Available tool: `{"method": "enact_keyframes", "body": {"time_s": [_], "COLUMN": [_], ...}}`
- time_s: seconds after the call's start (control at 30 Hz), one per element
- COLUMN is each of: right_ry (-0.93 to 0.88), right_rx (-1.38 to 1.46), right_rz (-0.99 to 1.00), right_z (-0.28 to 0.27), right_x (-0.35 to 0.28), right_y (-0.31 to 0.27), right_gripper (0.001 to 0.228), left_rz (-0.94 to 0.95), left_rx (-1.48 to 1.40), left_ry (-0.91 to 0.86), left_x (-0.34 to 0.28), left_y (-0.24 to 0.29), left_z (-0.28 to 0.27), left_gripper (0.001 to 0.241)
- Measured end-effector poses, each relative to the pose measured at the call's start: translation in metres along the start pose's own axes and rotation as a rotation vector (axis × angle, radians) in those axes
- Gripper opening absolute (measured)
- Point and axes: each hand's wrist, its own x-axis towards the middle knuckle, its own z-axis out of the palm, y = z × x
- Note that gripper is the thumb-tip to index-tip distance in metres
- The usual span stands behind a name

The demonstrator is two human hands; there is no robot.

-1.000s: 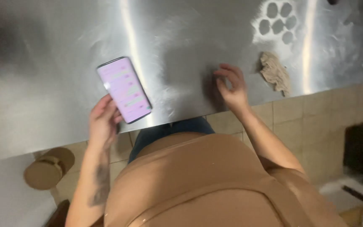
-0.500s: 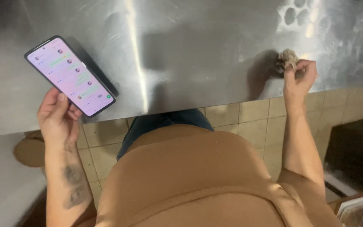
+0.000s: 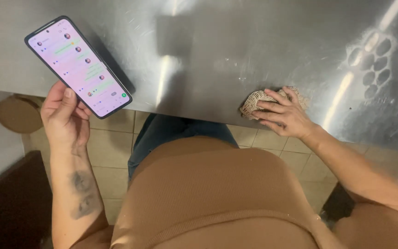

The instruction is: The recorder is seen wiping down a stainless steel workbench, organizing mixing bowls, and opening an ingredient bucket in a bakery.

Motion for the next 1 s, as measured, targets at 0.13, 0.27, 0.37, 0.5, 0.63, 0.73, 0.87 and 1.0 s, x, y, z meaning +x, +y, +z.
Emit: {"method": "enact_keyframes", "body": {"time_s": [0.13,0.27,0.37,0.5,0.63,0.73,0.87,1.0], "right_ry": [-0.087,-0.048,0.003,0.038,-0.017,0.042,0.283,0.394], "right_rx": [-0.042,-0.077,-0.273,-0.279,-0.252,-0.236,-0.163,-0.220], "right_rz": [-0.200,-0.253,-0.392,-0.397,-0.157,0.088,0.482,0.785], "right_z": [0.017,0.016,0.021,0.060,0.082,0.072,0.037,0.029], "right_x": [0.038,0.103,0.165,0.229,0.246,0.216,0.133,0.011], "right_y": [0.003,-0.039,-0.078,-0.121,-0.133,-0.118,-0.059,0.006], "right_gripper": [0.041,0.046,0.053,0.053,0.059,0.059,0.060,0.061], "left_rz": [0.031,0.054,0.060,0.050,0.049,0.025,0.020,-0.011], "left_rx": [-0.054,-0.151,-0.166,-0.180,-0.140,-0.078,-0.019,-0.045], "left_ry": [0.031,0.075,0.086,0.050,0.012,-0.012,-0.076,-0.133], "left_x": [-0.015,-0.024,-0.024,-0.025,-0.014,-0.006,0.012,0.016], "left_y": [-0.006,-0.012,-0.019,-0.015,-0.007,-0.001,-0.003,-0.003], "left_z": [-0.007,-0.008,-0.008,0.004,0.016,0.023,0.031,0.037], "left_gripper": [0.029,0.030,0.032,0.029,0.034,0.033,0.027,0.029]}}
